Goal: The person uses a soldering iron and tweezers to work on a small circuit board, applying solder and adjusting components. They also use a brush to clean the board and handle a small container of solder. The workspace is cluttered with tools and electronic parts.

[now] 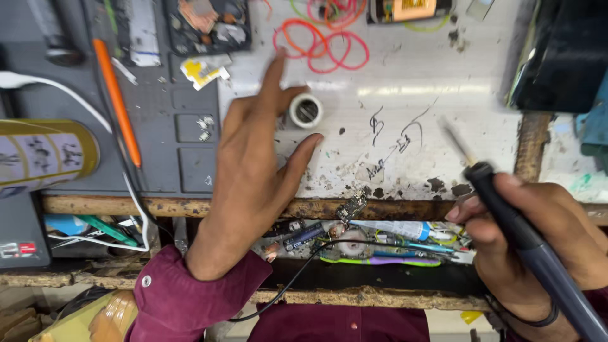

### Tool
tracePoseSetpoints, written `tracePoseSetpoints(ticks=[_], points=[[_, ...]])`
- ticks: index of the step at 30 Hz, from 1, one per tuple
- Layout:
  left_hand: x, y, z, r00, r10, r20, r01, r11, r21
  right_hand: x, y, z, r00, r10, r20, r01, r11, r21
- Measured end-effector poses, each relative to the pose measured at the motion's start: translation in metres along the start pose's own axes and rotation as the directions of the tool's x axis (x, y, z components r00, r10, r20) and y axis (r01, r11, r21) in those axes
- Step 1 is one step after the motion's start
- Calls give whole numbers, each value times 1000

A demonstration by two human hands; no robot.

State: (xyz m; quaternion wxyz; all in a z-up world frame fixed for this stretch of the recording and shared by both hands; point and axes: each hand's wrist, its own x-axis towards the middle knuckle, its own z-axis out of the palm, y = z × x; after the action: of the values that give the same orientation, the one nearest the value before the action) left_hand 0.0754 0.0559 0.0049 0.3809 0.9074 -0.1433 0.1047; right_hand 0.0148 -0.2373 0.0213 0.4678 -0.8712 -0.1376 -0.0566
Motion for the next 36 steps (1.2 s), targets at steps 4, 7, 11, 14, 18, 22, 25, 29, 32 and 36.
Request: tracePoseSetpoints(ticks=[4,7,11,14,18,22,25,29,32,36], points=[[1,1,3,986,167,0,-167,985,-39,19,-5,5,996,-83,-33,80,993,-84],[-8,5,0,974,220,54,-216,973,-77,21,-6,10,994,-105,-20,105,994,10],[-11,7,-2,938,345,26,-341,935,-94,19,-9,18,978,-208,13,208,978,-1],[-9,9,-1,920,388,44,-384,920,-83,22,-6,26,953,-302,-6,302,953,-39],[-12,10,1,899,435,55,-431,900,-67,20,-3,30,937,-349,9,349,934,-79],[-14,9,1,885,464,36,-461,885,-69,17,-4,31,950,-311,21,312,947,-82],[-13,10,2,882,470,31,-467,882,-69,16,-5,33,959,-282,8,282,955,-92],[-13,11,3,884,467,14,-465,883,-61,17,-4,35,968,-251,-9,250,967,-37],[-12,11,3,892,453,-3,-452,890,-52,16,-5,29,986,-169,-19,169,986,12],[-14,9,3,879,476,-41,-477,878,-35,18,-2,30,999,-22,-35,26,991,129]])
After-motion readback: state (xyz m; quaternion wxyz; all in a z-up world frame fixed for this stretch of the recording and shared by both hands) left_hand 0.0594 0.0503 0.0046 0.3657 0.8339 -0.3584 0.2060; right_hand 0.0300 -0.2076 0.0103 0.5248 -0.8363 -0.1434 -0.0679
